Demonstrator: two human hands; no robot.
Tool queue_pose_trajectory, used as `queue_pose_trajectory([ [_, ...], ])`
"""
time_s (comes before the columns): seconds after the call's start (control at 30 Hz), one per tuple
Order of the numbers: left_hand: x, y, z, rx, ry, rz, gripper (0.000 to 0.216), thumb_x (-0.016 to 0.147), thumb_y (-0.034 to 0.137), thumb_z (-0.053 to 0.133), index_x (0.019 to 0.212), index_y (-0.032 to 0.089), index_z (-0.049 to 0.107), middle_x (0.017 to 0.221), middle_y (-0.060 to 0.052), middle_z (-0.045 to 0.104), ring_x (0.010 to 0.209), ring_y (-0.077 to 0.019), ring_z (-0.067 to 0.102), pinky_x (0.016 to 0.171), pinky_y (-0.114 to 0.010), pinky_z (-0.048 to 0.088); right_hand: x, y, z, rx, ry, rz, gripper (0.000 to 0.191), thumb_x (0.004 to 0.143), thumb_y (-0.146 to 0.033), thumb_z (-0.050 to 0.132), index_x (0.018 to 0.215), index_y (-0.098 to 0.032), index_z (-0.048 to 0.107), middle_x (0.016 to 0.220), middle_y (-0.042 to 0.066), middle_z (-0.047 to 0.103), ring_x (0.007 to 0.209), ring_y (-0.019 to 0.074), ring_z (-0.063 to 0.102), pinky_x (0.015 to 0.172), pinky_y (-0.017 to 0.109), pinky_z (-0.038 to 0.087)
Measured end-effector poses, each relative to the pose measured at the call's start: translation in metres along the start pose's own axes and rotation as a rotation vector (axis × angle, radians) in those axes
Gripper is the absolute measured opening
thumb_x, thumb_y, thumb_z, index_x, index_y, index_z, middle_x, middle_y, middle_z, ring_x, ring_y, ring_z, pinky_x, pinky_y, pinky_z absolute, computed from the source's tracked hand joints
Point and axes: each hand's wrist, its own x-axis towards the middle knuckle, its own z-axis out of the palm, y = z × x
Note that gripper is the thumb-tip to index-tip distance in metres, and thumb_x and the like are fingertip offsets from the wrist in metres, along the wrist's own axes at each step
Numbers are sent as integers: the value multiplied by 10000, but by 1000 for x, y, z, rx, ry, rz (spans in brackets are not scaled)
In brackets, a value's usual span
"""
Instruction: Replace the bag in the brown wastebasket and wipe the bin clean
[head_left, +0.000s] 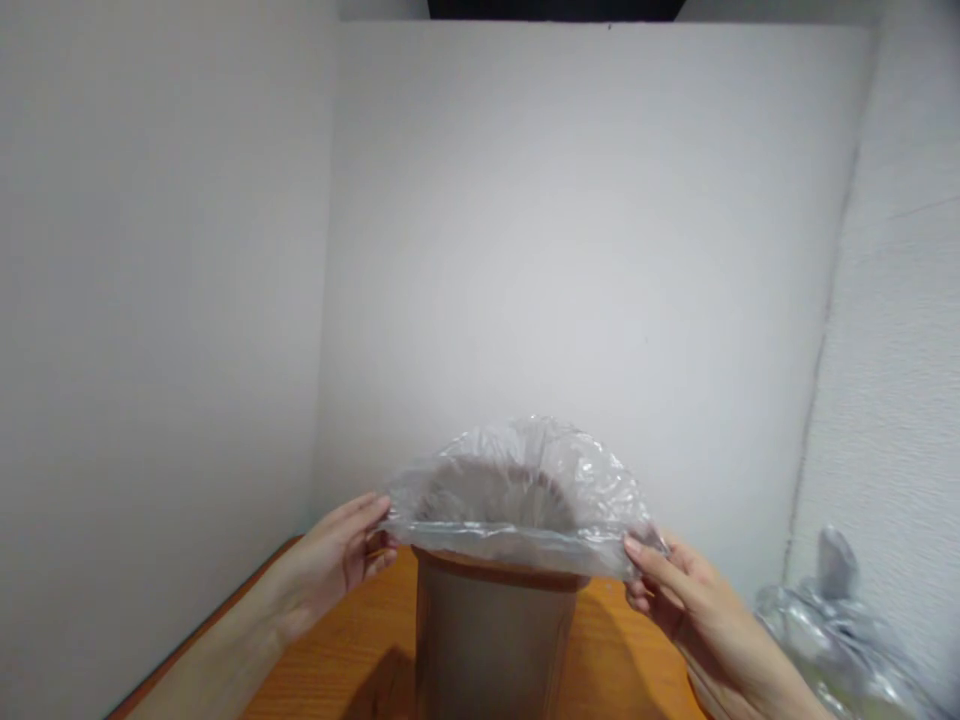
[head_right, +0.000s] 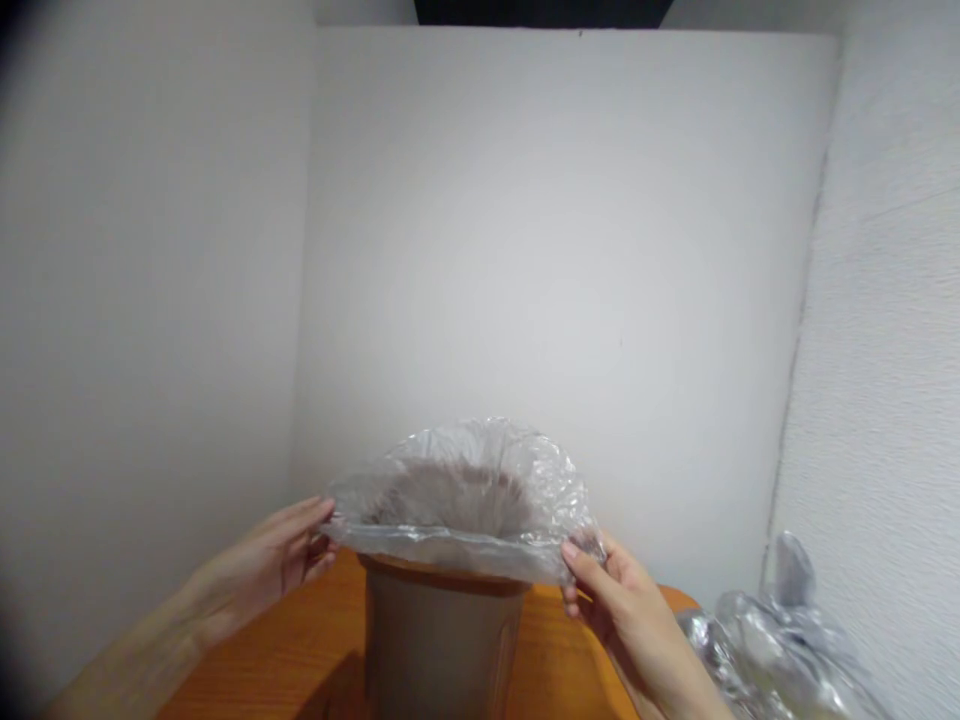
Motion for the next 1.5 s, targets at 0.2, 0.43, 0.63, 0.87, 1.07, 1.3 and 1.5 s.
queue_pose_trajectory([
  [0.2, -1, -16, -14, -339, 105, -136, 213, 977, 89, 436, 908, 94, 637, 843, -94, 732, 698, -145, 726, 697, -276, 628, -16, 56, -15, 109, 86, 129, 367, 707, -367, 852, 981, -205, 670, 730, -49, 582, 568, 49, 495, 550, 162, 471],
  [0.43, 19, -59, -19, -474, 60, -258, 306, 984, 94, 359, 823, 85, 619, 716, -93, 728, 568, -154, 702, 552, -253, 589, -10, 106, -18, 278, 83, 183, 368, 597, -272, 917, 871, -187, 687, 664, -38, 633, 538, 56, 529, 507, 164, 431],
  [0.63, 30, -59, -50, -278, -66, -54, 165, 782, 105, 643, 941, 149, 641, 898, -74, 723, 779, -191, 696, 710, -308, 571, -16, 67, -37, 43, 109, -37, 594, 672, -386, 822, 1216, -275, 614, 1239, 87, 641, 1105, 252, 606, 884, 361, 488],
  [0.87, 25, -27, -40, 548, -16, 550, 556, 714, 244, 805, 1223, 274, 583, 1265, -86, 583, 1235, -265, 495, 1013, -348, 421, -2, 3, -30, -703, 90, -474, 669, 786, -441, 732, 1382, -348, 443, 1451, 70, 483, 1350, 293, 390, 1072, 463, 291],
  [1.07, 36, -13, -16, 627, -87, 521, 307, 854, 511, 624, 824, 205, 622, 877, -15, 587, 838, -175, 552, 736, -242, 445, 30, -14, 5, -457, -3, -345, 281, 793, -459, 733, 936, -224, 673, 890, 8, 686, 820, 172, 596, 754, 290, 440],
  [1.3, 87, 1, -4, 494, 73, 403, 427, 713, 590, 724, 718, 199, 553, 591, 72, 492, 568, -106, 439, 539, -200, 343, 89, -8, 15, 65, -20, -106, 296, 625, -380, 857, 761, -186, 679, 634, -30, 659, 523, 107, 524, 517, 232, 428],
  [1.5, 143, -22, -9, 341, 135, 219, 354, 684, 494, 753, 726, 178, 601, 557, 55, 556, 499, -113, 477, 472, -214, 338, 142, 29, 10, 149, 53, 33, 225, 662, -362, 802, 714, -178, 683, 549, -32, 664, 467, 118, 558, 484, 231, 462],
])
